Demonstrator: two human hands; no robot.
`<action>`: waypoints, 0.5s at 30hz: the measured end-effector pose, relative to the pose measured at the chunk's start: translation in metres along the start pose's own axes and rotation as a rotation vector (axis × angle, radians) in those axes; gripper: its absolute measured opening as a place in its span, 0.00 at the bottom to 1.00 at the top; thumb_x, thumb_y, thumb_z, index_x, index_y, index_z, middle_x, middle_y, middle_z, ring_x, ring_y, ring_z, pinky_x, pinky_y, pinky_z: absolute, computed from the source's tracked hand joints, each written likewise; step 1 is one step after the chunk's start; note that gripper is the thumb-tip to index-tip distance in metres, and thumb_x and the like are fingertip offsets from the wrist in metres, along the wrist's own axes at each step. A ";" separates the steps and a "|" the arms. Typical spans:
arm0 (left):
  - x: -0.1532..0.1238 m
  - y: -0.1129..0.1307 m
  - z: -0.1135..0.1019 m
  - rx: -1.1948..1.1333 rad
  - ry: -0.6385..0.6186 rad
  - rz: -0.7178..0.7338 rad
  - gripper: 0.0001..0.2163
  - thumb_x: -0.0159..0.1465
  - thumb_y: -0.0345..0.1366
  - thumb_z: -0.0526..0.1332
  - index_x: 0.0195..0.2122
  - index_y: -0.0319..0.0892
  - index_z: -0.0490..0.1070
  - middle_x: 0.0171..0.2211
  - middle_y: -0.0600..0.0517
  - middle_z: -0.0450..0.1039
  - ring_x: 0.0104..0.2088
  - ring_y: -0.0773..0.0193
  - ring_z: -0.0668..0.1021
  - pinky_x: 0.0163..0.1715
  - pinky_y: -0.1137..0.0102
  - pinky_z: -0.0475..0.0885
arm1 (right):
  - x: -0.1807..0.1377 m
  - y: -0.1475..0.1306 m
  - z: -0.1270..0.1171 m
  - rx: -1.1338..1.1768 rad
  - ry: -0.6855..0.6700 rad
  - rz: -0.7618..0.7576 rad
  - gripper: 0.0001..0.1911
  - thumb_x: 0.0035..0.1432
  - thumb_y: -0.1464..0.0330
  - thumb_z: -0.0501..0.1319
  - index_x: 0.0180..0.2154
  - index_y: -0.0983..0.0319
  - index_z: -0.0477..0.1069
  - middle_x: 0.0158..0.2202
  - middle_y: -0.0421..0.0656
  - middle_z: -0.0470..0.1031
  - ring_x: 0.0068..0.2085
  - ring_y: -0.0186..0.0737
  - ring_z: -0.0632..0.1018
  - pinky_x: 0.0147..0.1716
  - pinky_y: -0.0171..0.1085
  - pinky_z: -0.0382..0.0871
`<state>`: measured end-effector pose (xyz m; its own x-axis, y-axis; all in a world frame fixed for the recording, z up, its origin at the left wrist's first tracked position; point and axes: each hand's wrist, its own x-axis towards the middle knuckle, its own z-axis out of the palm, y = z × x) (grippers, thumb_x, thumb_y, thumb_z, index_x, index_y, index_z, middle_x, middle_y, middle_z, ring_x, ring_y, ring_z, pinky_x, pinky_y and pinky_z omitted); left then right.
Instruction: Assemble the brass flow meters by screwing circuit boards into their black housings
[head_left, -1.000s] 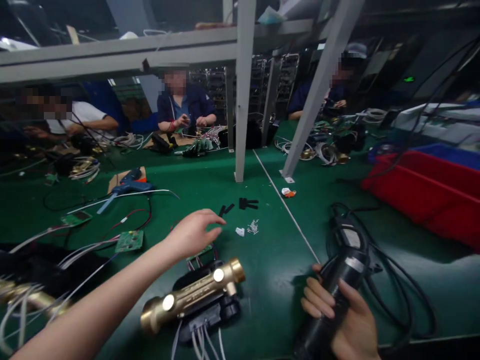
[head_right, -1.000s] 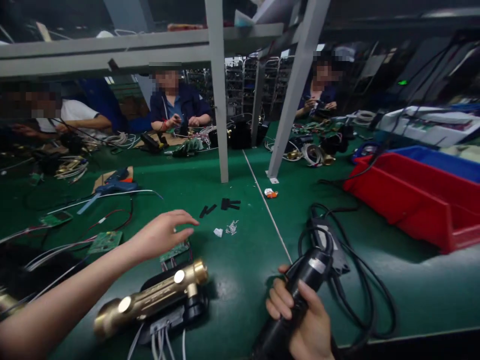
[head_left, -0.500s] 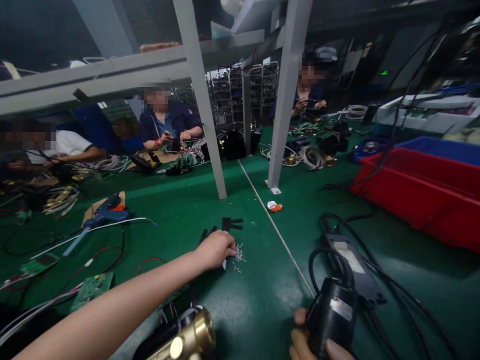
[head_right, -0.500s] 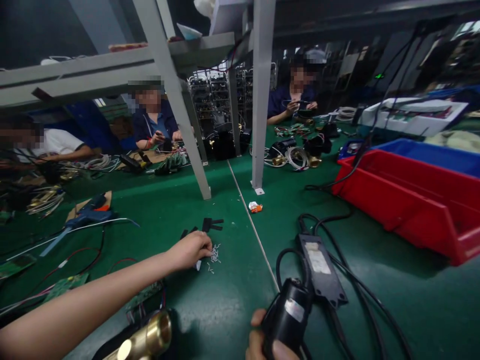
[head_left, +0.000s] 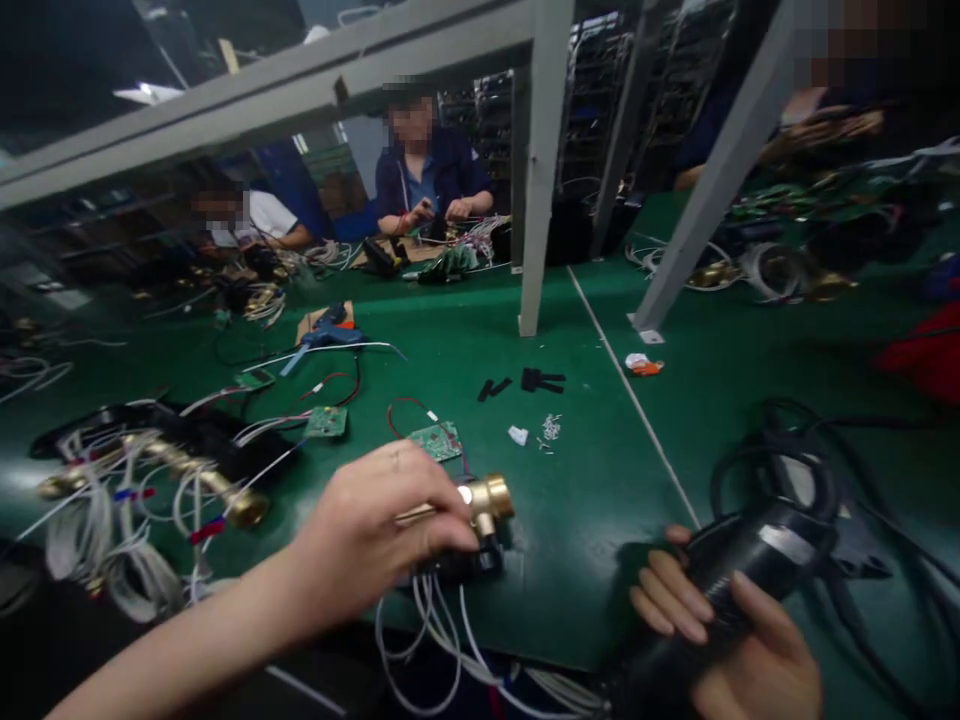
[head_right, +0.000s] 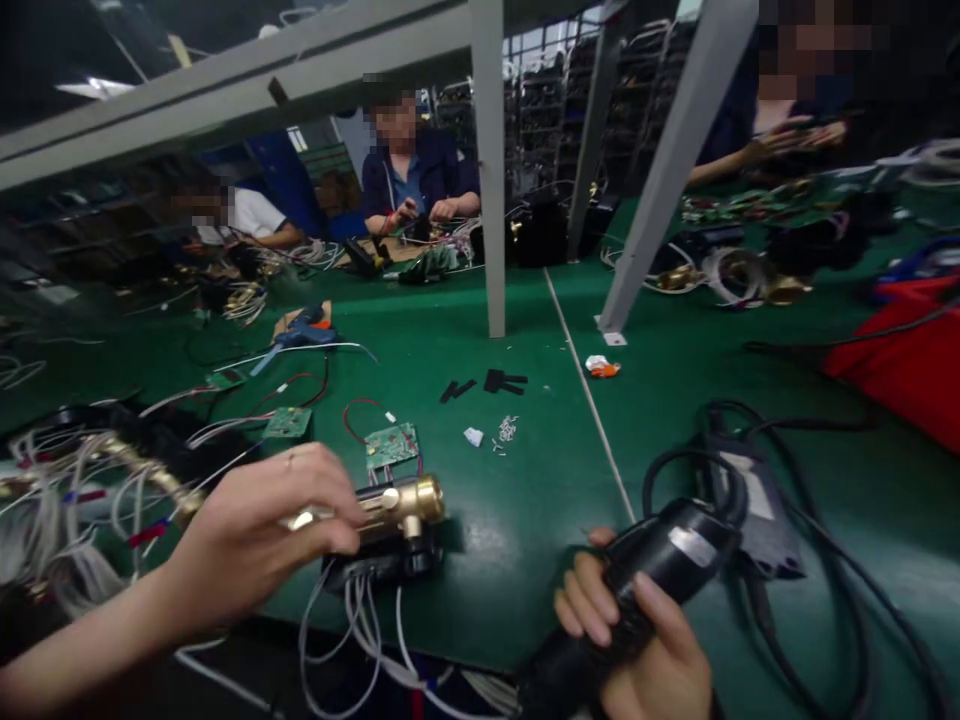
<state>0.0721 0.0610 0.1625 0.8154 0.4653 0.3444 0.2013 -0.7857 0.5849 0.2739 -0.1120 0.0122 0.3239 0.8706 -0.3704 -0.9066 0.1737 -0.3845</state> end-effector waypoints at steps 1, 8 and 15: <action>-0.020 0.005 0.002 0.045 0.074 0.003 0.06 0.62 0.40 0.62 0.31 0.44 0.73 0.25 0.56 0.73 0.28 0.70 0.74 0.28 0.76 0.69 | 0.000 -0.001 0.000 -0.007 0.027 0.002 0.13 0.48 0.61 0.66 0.36 0.59 0.73 0.19 0.33 0.52 0.19 0.26 0.55 0.19 0.29 0.61; -0.112 -0.014 0.064 0.424 0.462 -0.203 0.05 0.63 0.36 0.62 0.31 0.43 0.74 0.21 0.56 0.68 0.21 0.70 0.71 0.23 0.76 0.68 | -0.002 -0.004 0.004 -0.039 0.158 0.020 0.16 0.43 0.61 0.69 0.35 0.59 0.71 0.20 0.32 0.51 0.19 0.27 0.57 0.18 0.30 0.61; -0.140 -0.033 0.078 0.447 0.305 -0.278 0.08 0.65 0.38 0.56 0.39 0.57 0.74 0.30 0.58 0.77 0.28 0.63 0.79 0.28 0.71 0.75 | -0.001 0.004 0.007 0.009 0.075 -0.039 0.13 0.48 0.60 0.69 0.36 0.58 0.73 0.20 0.33 0.52 0.19 0.26 0.57 0.20 0.29 0.61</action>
<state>-0.0065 -0.0103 0.0372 0.5201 0.7218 0.4567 0.6472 -0.6819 0.3407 0.2676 -0.1088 0.0173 0.3783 0.8261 -0.4177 -0.8952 0.2116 -0.3922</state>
